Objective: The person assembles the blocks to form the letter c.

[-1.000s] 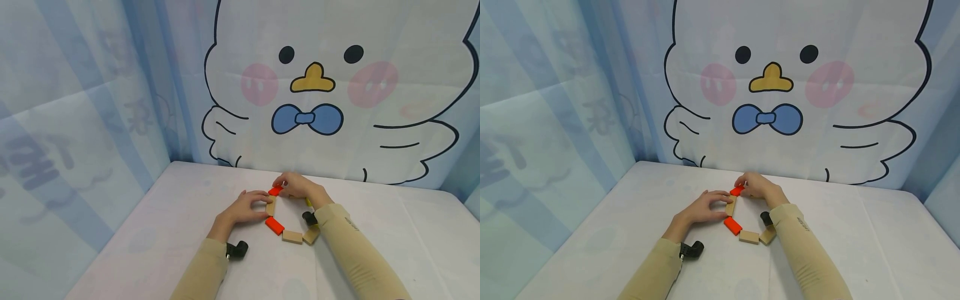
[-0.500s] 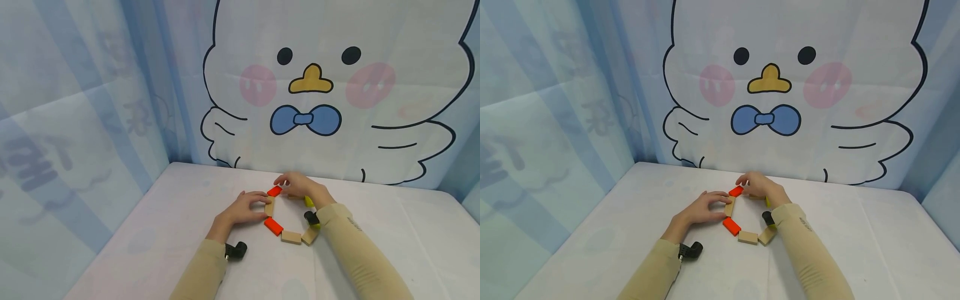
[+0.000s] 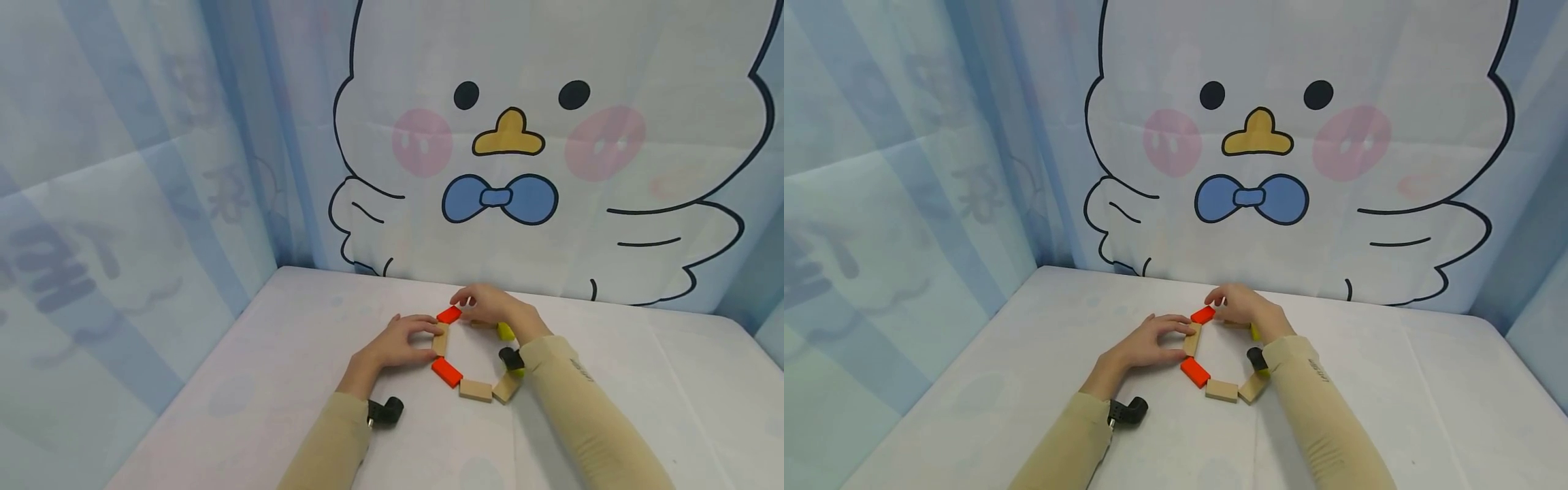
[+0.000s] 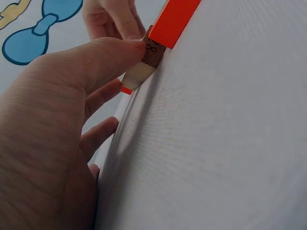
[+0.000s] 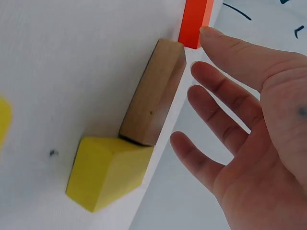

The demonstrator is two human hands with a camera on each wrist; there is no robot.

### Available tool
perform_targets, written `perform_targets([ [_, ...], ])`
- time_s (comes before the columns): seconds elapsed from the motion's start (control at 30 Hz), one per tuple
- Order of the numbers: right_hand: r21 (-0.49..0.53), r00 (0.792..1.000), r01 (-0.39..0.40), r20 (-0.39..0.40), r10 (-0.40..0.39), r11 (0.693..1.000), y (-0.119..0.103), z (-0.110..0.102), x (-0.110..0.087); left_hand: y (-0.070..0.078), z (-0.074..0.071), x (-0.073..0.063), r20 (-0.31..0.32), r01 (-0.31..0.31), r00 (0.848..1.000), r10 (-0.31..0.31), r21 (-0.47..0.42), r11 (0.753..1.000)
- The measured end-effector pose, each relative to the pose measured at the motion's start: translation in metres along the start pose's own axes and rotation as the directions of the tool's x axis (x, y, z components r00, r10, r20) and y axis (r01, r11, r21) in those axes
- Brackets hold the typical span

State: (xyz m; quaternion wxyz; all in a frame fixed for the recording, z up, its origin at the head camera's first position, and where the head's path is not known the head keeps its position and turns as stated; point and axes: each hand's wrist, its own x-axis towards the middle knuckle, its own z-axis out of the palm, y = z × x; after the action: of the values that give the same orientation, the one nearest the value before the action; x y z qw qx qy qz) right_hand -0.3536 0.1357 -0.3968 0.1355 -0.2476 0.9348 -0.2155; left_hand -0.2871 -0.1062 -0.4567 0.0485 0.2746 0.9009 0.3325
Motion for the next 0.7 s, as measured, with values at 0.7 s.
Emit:
perform_targets([
  [0.7,0.014,0.998,-0.067,0.016,0.066,0.998,0.019,-0.014,-0.025,0.001,0.001,0.001,0.002,0.010,1.000,-0.010,0.009,1.000],
])
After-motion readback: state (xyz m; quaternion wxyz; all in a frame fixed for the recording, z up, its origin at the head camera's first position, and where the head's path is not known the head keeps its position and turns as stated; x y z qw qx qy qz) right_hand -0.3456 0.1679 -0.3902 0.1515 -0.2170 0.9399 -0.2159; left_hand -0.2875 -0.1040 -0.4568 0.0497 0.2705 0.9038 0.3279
